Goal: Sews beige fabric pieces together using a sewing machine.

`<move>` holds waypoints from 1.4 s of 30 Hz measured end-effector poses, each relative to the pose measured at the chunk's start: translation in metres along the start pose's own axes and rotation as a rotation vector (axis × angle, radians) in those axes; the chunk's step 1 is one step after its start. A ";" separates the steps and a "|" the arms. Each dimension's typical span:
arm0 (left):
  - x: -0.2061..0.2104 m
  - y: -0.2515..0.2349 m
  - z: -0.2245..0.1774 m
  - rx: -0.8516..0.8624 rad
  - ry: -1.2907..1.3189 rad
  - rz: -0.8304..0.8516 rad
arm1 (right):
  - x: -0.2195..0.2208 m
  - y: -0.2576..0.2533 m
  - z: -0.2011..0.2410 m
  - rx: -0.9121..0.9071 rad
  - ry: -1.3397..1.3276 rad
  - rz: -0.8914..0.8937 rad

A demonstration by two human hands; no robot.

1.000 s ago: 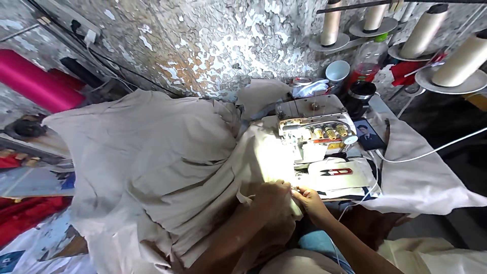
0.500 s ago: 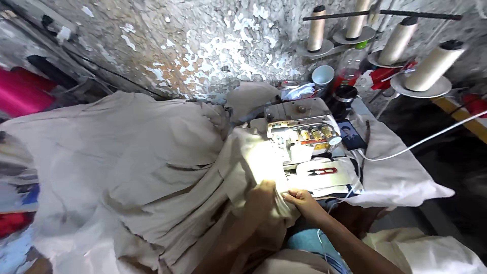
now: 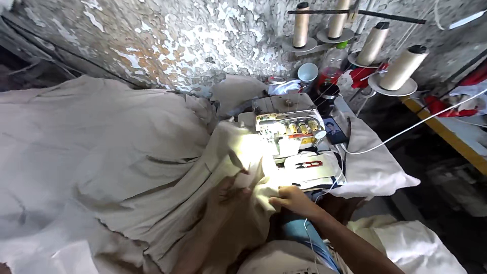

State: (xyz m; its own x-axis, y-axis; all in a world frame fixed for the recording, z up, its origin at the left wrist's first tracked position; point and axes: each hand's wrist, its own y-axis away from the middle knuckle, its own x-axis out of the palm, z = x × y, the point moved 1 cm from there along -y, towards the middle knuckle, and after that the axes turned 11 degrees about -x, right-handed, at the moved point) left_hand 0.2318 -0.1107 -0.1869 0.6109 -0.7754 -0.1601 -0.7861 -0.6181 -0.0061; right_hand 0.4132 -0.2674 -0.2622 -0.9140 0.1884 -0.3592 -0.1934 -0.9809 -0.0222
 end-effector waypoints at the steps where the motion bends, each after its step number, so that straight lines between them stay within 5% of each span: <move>1: 0.004 0.001 0.000 0.017 -0.120 0.107 | 0.000 0.006 -0.002 -0.064 0.097 -0.036; 5: 0.030 0.008 0.022 0.271 -0.561 0.269 | 0.004 0.038 0.006 -0.097 -0.267 -0.104; 11: 0.057 0.035 0.064 0.507 -0.669 0.075 | 0.032 0.059 0.009 0.095 -0.412 -0.267; 18: 0.073 0.046 0.091 0.684 -0.794 -0.121 | 0.049 0.064 0.010 0.084 -0.449 -0.382; 42: 0.089 0.057 0.084 0.670 -0.776 -0.165 | 0.050 0.080 0.021 0.055 -0.447 -0.374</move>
State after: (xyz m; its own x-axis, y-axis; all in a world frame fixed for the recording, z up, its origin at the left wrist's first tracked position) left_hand 0.2337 -0.2041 -0.2849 0.6739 -0.2444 -0.6972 -0.7342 -0.3268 -0.5951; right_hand 0.3448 -0.3355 -0.2626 -0.8392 0.5358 0.0930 -0.5395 -0.8417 -0.0193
